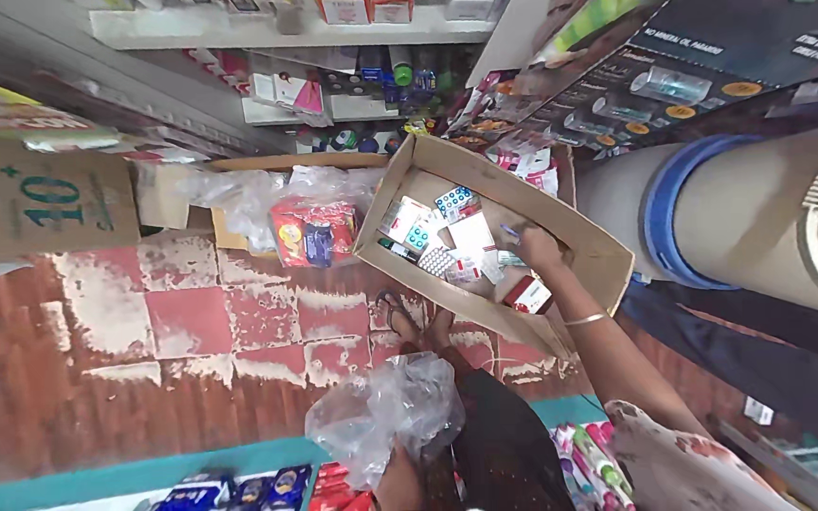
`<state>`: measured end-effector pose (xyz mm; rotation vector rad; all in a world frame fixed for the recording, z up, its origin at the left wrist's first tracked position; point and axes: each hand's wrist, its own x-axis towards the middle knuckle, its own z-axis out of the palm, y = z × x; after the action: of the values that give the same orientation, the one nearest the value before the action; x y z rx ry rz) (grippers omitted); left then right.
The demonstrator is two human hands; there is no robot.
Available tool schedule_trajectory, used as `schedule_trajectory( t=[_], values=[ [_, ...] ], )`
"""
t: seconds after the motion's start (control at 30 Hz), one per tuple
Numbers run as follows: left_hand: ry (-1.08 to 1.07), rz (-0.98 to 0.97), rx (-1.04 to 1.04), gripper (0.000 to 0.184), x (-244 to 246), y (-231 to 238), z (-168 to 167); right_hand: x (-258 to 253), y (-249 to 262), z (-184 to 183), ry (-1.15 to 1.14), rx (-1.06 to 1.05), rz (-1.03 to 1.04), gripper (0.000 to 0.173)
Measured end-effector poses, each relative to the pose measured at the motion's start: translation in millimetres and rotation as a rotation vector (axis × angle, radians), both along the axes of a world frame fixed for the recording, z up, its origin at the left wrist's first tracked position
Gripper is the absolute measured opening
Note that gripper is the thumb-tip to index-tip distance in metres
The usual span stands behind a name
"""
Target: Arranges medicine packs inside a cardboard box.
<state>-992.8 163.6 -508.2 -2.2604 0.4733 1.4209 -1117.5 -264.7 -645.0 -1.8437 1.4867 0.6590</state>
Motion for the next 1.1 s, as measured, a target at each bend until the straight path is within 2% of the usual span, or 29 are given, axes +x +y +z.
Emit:
schedule_trajectory(
  t=[0.07, 0.1, 0.13, 0.2, 0.27, 0.33, 0.4, 0.43, 0.47, 0.5, 0.53, 0.57, 0.6, 0.63, 0.7, 0.73, 0.77, 0.8, 0.83, 0.87, 0.9, 0.93, 1.0, 1.1],
  values=[
    [0.071, -0.104, 0.132, 0.053, -6, 28, -32, 33, -9, -31, -0.182, -0.159, 0.063, 0.029],
    [0.076, -0.122, 0.161, 0.055, -7, 30, -36, 51, -14, -47, -0.253, -0.207, 0.116, 0.030],
    [0.083, -0.114, 0.178, 0.057, -6, 28, -36, 67, -20, -63, -0.275, -0.231, 0.176, 0.033],
    [0.096, -0.095, 0.209, 0.061, -2, 18, -32, 94, -30, -74, -0.195, -0.151, 0.239, 0.038],
    [0.097, -0.091, 0.220, 0.060, -1, 16, -32, 104, -34, -63, -0.101, -0.105, 0.273, 0.032],
    [0.021, -0.095, 0.171, 0.054, -5, 11, -23, 93, -29, -42, -0.086, -0.150, 0.274, 0.025],
    [-0.120, -0.102, 0.076, 0.043, -6, -18, 5, 66, -21, -12, -0.122, -0.210, 0.221, 0.023],
    [0.234, 0.063, 0.365, 0.050, 30, -72, 32, 51, -16, 5, -0.121, -0.206, 0.183, 0.020],
    [0.361, 0.155, 0.431, 0.052, 48, -91, 44, 36, -9, 19, -0.058, -0.160, 0.155, 0.019],
    [0.374, 0.200, 0.426, 0.052, 51, -88, 43, 23, -4, 29, 0.065, -0.073, 0.142, 0.021],
    [0.308, 0.190, 0.378, 0.052, 41, -64, 28, 14, -2, 34, 0.196, 0.036, 0.143, 0.026],
    [0.121, 0.091, 0.215, 0.052, 16, -19, 2, 10, -2, 34, 0.295, 0.124, 0.149, 0.030],
    [0.027, 0.001, 0.148, 0.055, 0, 15, -26, 11, -3, 31, 0.314, 0.140, 0.154, 0.031],
    [-0.005, -0.052, 0.141, 0.057, -7, 31, -41, 17, -4, 27, 0.260, 0.088, 0.158, 0.028],
    [-0.054, -0.058, 0.122, 0.051, -8, 23, -31, 48, -10, 15, 0.043, -0.104, 0.158, 0.024],
    [0.015, 0.009, 0.184, 0.049, 3, -5, -6, 67, -14, 4, -0.072, -0.175, 0.163, 0.022],
    [0.324, 0.155, 0.452, 0.055, 36, -53, 17, 86, -19, -9, -0.174, -0.211, 0.173, 0.027],
    [0.385, 0.198, 0.489, 0.056, 45, -67, 25, 103, -27, -21, -0.214, -0.187, 0.205, 0.040],
    [0.286, 0.163, 0.420, 0.055, 35, -56, 20, 117, -35, -34, -0.188, -0.142, 0.260, 0.054],
    [-0.029, 0.034, 0.154, 0.049, 3, -12, -1, 128, -41, -46, -0.138, -0.102, 0.314, 0.065],
    [-0.067, -0.026, 0.114, 0.053, -7, 13, -23, 134, -44, -55, -0.104, -0.079, 0.351, 0.071],
    [-0.003, -0.048, 0.140, 0.059, -6, 24, -35, 133, -45, -58, -0.100, -0.084, 0.369, 0.072],
    [0.093, -0.054, 0.176, 0.063, 1, 27, -37, 119, -36, -44, -0.165, -0.153, 0.351, 0.067],
    [0.169, -0.023, 0.201, 0.059, 10, 16, -33, 75, -12, 2, -0.312, -0.284, 0.189, 0.067]
  ],
)
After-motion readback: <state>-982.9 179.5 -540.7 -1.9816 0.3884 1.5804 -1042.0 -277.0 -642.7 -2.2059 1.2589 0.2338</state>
